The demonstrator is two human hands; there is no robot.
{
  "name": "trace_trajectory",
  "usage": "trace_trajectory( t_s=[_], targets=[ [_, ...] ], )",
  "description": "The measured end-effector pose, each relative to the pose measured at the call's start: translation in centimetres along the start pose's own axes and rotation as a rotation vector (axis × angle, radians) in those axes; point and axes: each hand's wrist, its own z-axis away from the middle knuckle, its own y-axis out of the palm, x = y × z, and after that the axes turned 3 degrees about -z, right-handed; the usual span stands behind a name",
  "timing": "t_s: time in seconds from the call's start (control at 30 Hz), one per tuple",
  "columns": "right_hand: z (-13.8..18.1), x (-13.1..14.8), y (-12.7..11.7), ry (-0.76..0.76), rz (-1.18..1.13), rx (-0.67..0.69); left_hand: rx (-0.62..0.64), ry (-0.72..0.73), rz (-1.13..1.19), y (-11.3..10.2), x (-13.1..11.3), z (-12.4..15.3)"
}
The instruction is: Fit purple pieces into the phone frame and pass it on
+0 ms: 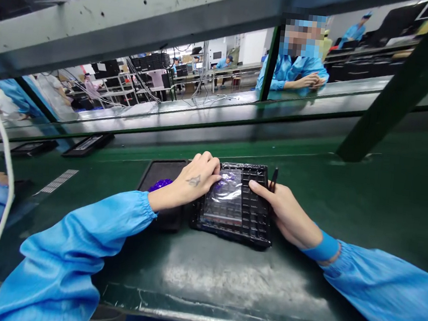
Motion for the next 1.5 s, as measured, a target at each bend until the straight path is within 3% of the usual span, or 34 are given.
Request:
trace_trajectory(
  t_s=[0.27,0.4,0.5,0.6,0.7,0.8,0.97,1.1,1.5],
  targets=[
    [-0.5,-0.2,-0.3,0.016,-0.029,-0.070,-0.036,0.031,0.148,0.0,-0.3,0.1],
    [-0.8,-0.2,-0.3,0.023,-0.055,-0.109,-0.006,-0.023,0.434,-0.2,0.1,-0.4],
    [-1.0,-0.2,-0.3,0.029,-0.058,-0.124,0.141,-0.067,0.595,-0.2,0.5,-1.6],
    [-1.0,-0.2,-0.3,0.029,-0.051,-0.130,0.316,-0.047,0.512,-0.2,0.5,-3.2],
    [-1.1,-0.2,-0.4,0.027,-0.044,-0.134,0.375,0.021,0.454,-0.2,0.0,-4.3],
    [-1.4,-0.2,-0.6,0.019,-0.043,-0.148,0.416,0.058,0.540,-0.3,-0.4,-4.4],
    [-1.8,-0.4,-0.9,0.018,-0.052,-0.175,0.588,-0.051,0.828,-0.5,-0.1,-3.6],
    [-1.8,-0.5,-0.9,0.016,-0.046,-0.176,0.614,-0.101,0.788,-1.0,0.0,-3.7],
    [-1.7,-0.4,-0.8,-0.024,-0.031,-0.185,0.677,-0.003,0.561,-0.4,-1.8,-6.2]
  ],
)
